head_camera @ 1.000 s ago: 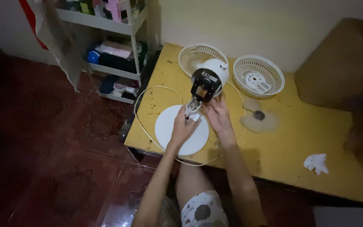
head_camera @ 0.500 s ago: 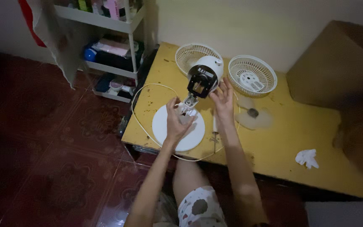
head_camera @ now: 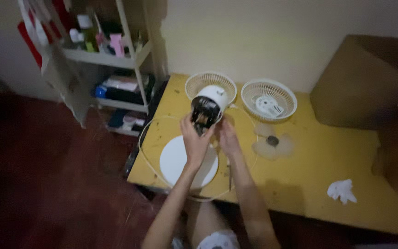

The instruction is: The person disassembles a small white table fan on a yellow table, removes the front grille and fan blade, then uses a screwdriver to loosen and remove the motor housing. They wipe the motor shaft and internal parts with a white cloth, then reassemble the fan by reinserting the motor housing and replacing the fan blade and grille.

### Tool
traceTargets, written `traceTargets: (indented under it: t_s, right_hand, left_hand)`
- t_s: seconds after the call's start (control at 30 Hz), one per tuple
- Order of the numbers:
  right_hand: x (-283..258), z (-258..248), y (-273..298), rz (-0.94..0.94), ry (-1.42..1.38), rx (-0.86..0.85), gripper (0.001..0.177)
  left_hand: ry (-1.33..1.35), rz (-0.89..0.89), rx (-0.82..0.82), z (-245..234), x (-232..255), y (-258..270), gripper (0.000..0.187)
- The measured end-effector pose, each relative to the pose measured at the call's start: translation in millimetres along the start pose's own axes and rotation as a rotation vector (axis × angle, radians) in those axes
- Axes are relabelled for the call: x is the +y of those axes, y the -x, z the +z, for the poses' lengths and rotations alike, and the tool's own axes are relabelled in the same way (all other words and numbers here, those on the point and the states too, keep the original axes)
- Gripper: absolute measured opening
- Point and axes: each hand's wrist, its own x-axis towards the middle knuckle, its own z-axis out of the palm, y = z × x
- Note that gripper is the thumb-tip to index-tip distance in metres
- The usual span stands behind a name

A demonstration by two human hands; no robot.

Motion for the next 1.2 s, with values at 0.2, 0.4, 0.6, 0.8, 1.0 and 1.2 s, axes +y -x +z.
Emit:
traceTargets:
  t_s: [0.2, 0.4, 0.6, 0.8, 1.0, 1.2]
  right_hand:
    - [32.0, -13.8, 4.1, 0.101, -0.213, -0.047, 0.047]
    - [24.8, 1.6, 8.2, 0.102, -0.137, -0.027, 0.058]
    - [15.4, 19.9, 7.0, 0.116, -0.079, -0.016, 0.068]
    - [6.4, 29.2, 10.7, 0.118, -0.071, -0.024, 0.062]
    - [5.6, 26.2, 13.4, 0.122, -0.098, -0.090, 0.064]
    - [20.1, 6.8, 8.9, 0.147, -0.116, -0.085, 0.047]
  left_hand:
    - [-0.023, 0.053, 0.039, 7.3, -10.1, 3.4, 0.084]
    - [0.067, -0.002, -0.085, -1.6, -29.4, -3.8, 0.079]
    - [0.109, 0.077, -0.128, -6.4, -30.9, -11.6, 0.072]
    - [0.168, 0.071, -0.114, -6.1, -29.3, -10.2, 0.067]
    - [0.105, 0.080, -0.112, -5.9, -30.6, -8.3, 0.071]
    - [0.049, 0.064, -0.199, -22.0, -43.2, 0.0, 0.092]
